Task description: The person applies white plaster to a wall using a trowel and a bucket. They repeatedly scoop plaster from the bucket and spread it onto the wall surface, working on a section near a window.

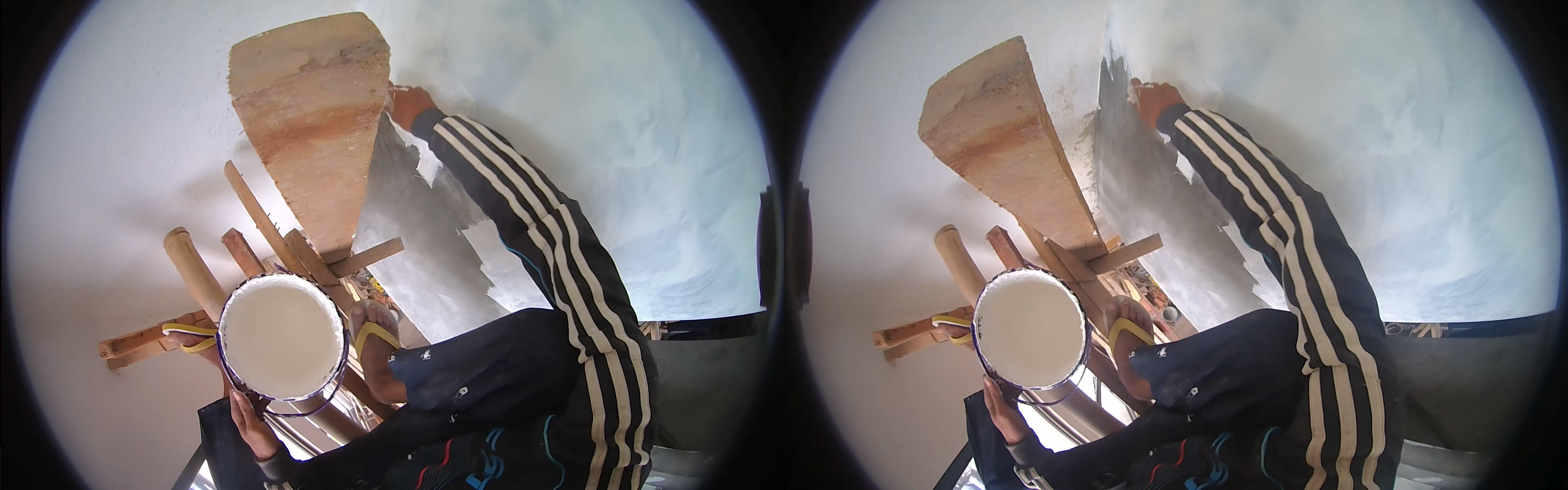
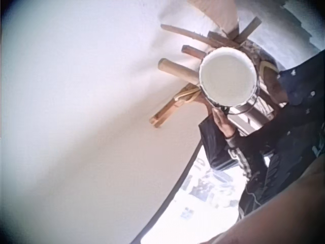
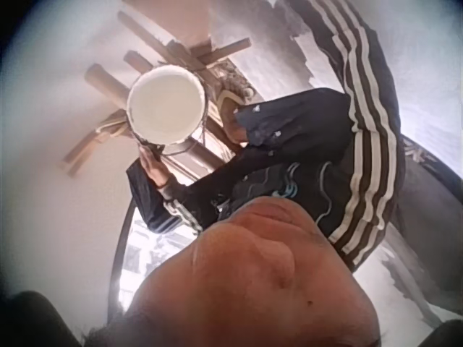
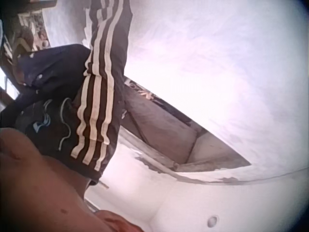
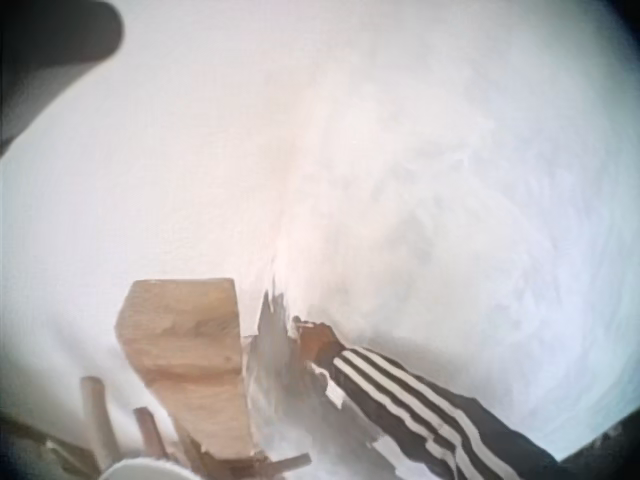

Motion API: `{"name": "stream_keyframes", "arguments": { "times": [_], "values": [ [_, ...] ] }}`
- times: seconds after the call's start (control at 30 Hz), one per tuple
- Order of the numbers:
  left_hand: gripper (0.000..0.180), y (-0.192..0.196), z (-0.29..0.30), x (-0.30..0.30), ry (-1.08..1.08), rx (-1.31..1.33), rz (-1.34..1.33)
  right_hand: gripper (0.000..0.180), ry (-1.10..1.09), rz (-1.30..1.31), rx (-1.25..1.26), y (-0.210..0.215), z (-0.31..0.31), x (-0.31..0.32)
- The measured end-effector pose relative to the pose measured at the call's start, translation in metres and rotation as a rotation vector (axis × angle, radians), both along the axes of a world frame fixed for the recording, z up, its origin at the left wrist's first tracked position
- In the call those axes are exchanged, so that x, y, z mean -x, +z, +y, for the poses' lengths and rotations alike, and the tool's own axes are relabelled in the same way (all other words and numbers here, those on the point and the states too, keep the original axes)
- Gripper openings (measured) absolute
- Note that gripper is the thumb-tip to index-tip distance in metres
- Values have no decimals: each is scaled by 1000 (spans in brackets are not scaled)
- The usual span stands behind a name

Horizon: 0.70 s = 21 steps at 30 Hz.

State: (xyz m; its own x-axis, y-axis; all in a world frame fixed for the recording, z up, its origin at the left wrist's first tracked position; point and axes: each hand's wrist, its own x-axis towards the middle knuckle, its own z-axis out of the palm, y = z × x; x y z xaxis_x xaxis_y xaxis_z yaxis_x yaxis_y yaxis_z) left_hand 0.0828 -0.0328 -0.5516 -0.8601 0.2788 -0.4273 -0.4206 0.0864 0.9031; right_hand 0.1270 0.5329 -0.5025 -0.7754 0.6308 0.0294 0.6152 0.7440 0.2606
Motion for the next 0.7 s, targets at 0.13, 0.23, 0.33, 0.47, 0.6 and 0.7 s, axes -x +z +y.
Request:
{"name": "stream_keyframes", "arguments": {
  "times": [0.13,0.23,0.33,0.47,0.6,0.7],
  "values": [
    [47,-15,-8,0,-7,5,49,34,151,125,-80,28,-5,-10],
    [42,-32,-29,0,-141,125,267,37,388,151,-183,21,-27,-29],
    [41,-49,-40,2,-223,170,365,35,596,212,-212,-28,-33,-64],
    [49,-27,-30,9,-94,-49,8,24,613,45,-144,-106,-51,-84],
    [53,-6,4,1,167,-54,-12,24,528,53,36,-169,-71,-114],
    [54,9,17,-3,104,-14,-15,25,486,68,195,-191,-80,-130]
  ]
}}
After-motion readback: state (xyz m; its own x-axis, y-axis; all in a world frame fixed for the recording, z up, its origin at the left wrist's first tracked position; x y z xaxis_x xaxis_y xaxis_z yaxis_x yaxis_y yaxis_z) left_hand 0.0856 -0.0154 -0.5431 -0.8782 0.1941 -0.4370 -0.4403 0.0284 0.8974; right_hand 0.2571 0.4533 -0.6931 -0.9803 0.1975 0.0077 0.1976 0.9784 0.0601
